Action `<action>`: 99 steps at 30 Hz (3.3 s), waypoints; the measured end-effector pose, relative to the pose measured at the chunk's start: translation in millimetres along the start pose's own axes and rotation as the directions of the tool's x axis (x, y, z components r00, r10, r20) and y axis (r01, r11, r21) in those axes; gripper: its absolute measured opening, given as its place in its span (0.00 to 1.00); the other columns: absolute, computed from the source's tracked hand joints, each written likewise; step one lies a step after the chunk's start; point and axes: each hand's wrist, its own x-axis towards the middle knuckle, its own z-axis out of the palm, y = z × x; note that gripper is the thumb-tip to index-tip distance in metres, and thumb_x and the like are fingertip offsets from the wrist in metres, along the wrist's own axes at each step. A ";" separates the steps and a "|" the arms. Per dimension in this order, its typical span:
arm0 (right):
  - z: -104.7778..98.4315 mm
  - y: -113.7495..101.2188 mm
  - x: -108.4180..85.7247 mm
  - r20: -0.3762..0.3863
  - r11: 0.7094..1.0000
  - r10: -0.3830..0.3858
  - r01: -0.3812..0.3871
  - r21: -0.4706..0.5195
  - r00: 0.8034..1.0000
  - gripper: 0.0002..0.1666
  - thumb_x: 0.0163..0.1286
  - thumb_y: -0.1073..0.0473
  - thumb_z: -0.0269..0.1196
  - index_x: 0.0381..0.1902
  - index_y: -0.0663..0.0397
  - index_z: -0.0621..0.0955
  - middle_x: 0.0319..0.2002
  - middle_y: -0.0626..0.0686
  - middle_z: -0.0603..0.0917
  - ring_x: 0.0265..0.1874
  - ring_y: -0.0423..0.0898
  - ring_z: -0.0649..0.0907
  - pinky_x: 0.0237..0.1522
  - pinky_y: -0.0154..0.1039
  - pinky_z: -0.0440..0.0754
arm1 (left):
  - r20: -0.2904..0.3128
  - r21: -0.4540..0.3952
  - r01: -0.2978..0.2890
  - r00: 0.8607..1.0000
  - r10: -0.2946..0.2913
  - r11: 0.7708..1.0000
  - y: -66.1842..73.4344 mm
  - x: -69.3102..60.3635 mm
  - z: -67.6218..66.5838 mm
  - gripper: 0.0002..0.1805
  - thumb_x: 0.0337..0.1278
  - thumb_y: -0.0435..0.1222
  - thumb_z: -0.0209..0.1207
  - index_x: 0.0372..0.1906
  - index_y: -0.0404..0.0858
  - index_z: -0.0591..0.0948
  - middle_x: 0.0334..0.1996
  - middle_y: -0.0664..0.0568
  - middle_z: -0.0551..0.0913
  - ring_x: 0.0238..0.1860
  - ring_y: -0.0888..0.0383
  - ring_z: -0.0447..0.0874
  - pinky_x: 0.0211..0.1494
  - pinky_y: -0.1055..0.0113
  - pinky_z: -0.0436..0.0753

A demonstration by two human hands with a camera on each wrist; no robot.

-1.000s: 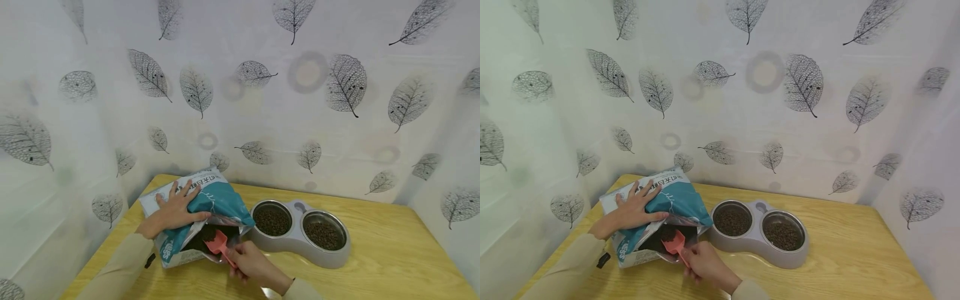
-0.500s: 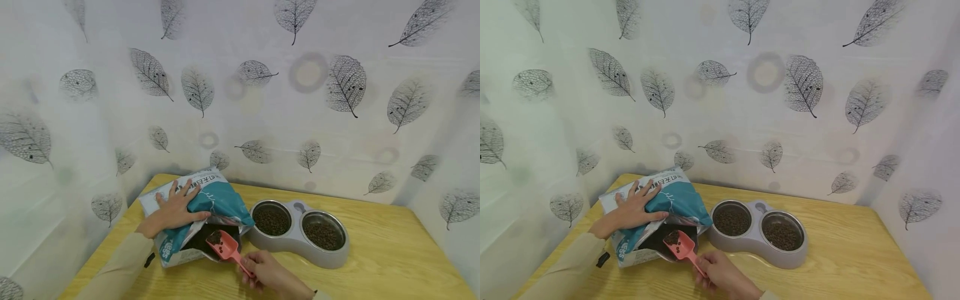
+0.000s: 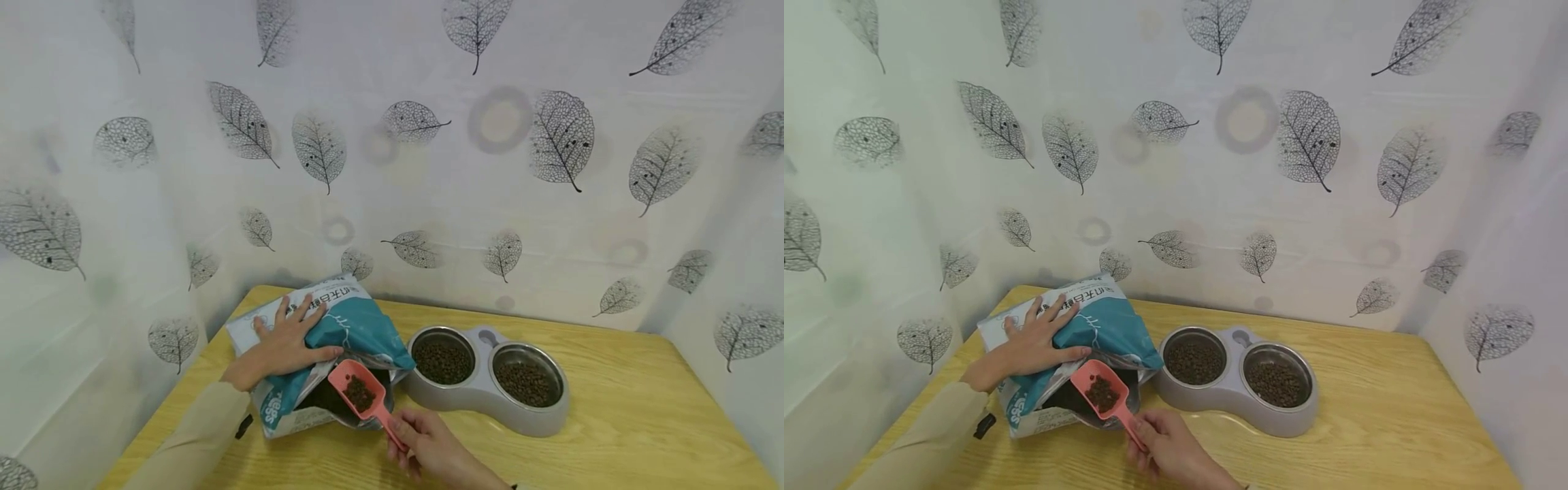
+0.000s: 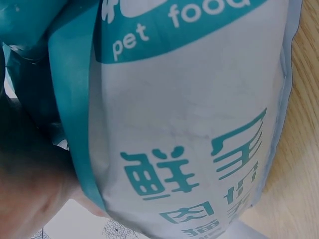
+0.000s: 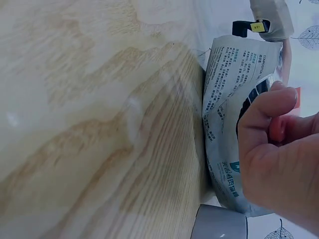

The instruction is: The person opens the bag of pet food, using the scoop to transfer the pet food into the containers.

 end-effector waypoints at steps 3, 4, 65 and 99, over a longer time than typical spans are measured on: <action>-0.2 -2.3 -1.5 0.006 1.000 -0.015 0.015 0.001 1.000 0.29 0.83 0.52 0.50 0.46 0.82 0.73 0.26 0.47 0.82 0.19 0.36 0.74 0.18 0.29 0.71 | 0.000 -0.003 0.002 1.000 -0.002 1.000 -0.5 -0.1 1.0 0.59 0.54 0.76 0.53 0.84 0.50 0.53 0.84 0.40 0.44 0.81 0.25 0.30 0.61 0.10 0.35; -1.0 -3.3 -2.5 0.003 1.000 -0.014 0.014 -0.001 1.000 0.29 0.83 0.51 0.51 0.46 0.81 0.73 0.26 0.46 0.82 0.19 0.36 0.75 0.18 0.29 0.71 | 0.001 -0.003 0.003 1.000 -0.003 1.000 -0.5 -0.2 1.2 0.59 0.54 0.76 0.54 0.84 0.50 0.53 0.84 0.40 0.44 0.81 0.25 0.30 0.61 0.10 0.35; -170.7 0.8 -131.9 -0.318 0.067 -0.740 -0.405 -0.912 0.593 0.17 0.82 0.56 0.54 0.35 0.62 0.80 0.16 0.50 0.75 0.13 0.47 0.69 0.09 0.40 0.61 | -0.007 -0.005 -0.012 1.000 0.012 1.000 0.0 -1.2 -2.9 0.58 0.55 0.75 0.55 0.84 0.51 0.53 0.84 0.42 0.44 0.81 0.26 0.31 0.60 0.10 0.36; -60.2 -22.5 -56.8 -0.025 0.995 0.069 -0.071 -0.063 0.997 0.25 0.83 0.47 0.51 0.47 0.68 0.77 0.23 0.45 0.81 0.14 0.34 0.68 0.16 0.30 0.64 | 0.023 0.006 -0.003 1.000 0.003 1.000 -1.9 1.3 0.5 0.58 0.55 0.76 0.53 0.84 0.52 0.51 0.85 0.43 0.41 0.81 0.27 0.27 0.61 0.10 0.35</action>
